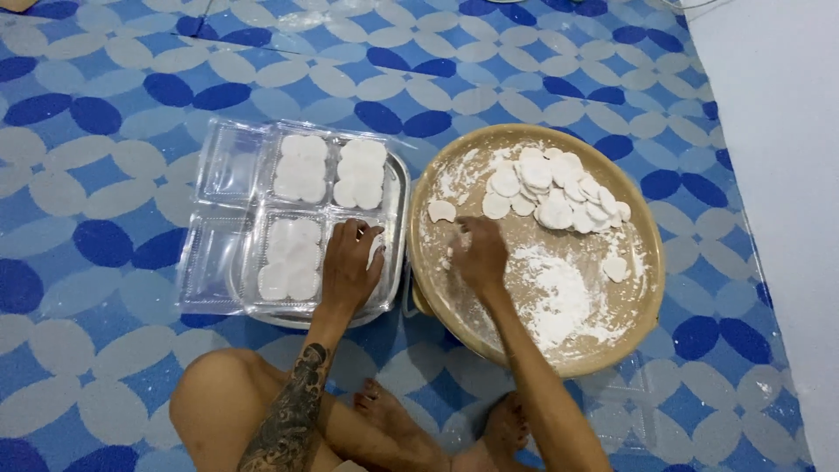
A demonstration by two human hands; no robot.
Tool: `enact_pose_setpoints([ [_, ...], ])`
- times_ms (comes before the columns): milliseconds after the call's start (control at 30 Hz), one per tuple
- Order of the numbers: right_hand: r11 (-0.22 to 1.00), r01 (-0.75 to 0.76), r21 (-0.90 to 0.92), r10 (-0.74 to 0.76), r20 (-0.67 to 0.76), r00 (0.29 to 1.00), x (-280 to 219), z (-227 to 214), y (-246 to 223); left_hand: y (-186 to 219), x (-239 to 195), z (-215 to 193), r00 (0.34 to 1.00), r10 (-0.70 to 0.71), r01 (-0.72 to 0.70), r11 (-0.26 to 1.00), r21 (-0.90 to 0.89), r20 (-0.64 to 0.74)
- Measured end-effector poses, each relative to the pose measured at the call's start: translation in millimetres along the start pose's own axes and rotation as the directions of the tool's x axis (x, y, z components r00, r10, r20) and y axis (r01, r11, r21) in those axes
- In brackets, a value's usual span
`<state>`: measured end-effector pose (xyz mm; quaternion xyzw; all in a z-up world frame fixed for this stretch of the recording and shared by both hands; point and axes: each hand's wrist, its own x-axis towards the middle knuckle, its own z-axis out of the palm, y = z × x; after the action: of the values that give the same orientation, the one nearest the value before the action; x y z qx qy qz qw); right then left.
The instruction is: The person sits on the floor and shapes small white dough pieces by hand, coating them in white powder on a tray, then places them into clear plastic packaging compartments.
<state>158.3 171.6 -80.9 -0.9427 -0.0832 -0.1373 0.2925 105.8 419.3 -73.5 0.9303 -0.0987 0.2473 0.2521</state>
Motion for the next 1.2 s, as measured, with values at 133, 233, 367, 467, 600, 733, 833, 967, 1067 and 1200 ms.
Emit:
enact_pose_setpoints([
  [133, 0.983, -0.139, -0.123, 0.146, 0.043, 0.988, 11, -14, 62, 16, 6, 10, 0.999, 0.042, -0.041, 0.999, -0.010, 0.034],
  [233, 0.970, -0.194, -0.145, 0.197, 0.011, 0.980, 12, -28, 88, 27, 8, 20, 0.994, 0.102, -0.102, 0.995, 0.002, 0.045],
  [367, 0.915, -0.222, -0.337, 0.203, -0.091, 0.975, 10, -47, 116, 41, 12, 24, 0.983, 0.157, -0.160, 0.987, 0.024, 0.090],
  [467, 0.894, -0.179, -0.411, 0.153, -0.095, 0.984, 17, -69, 134, 47, 14, 28, 0.979, 0.160, -0.156, 0.987, -0.044, 0.125],
  [600, 0.854, -0.025, -0.519, 0.083, 0.089, 0.993, 37, -93, 147, 58, 20, 38, 0.978, 0.159, -0.142, 0.981, -0.130, 0.138],
  [733, 0.862, 0.004, -0.508, 0.130, 0.229, 0.965, 61, -101, 169, 64, 16, 57, 0.972, 0.188, -0.169, 0.976, -0.137, 0.140],
  [833, 0.840, 0.031, -0.542, 0.152, 0.289, 0.945, 74, -104, 174, 66, 14, 67, 0.964, 0.223, -0.197, 0.965, -0.171, 0.146],
  [967, 0.875, 0.013, -0.484, 0.157, 0.310, 0.938, 88, -106, 180, 62, 15, 86, 0.970, 0.200, -0.167, 0.962, -0.218, 0.141],
  [1067, 0.881, -0.009, -0.473, 0.173, 0.304, 0.937, 93, -101, 191, 76, 18, 101, 0.975, 0.145, -0.078, 0.933, -0.352, 0.167],
  [1200, 0.914, -0.089, -0.396, 0.224, 0.310, 0.924, 89, -101, 204, 117, 34, 130, 0.977, 0.092, 0.017, 0.864, -0.502, 0.190],
])
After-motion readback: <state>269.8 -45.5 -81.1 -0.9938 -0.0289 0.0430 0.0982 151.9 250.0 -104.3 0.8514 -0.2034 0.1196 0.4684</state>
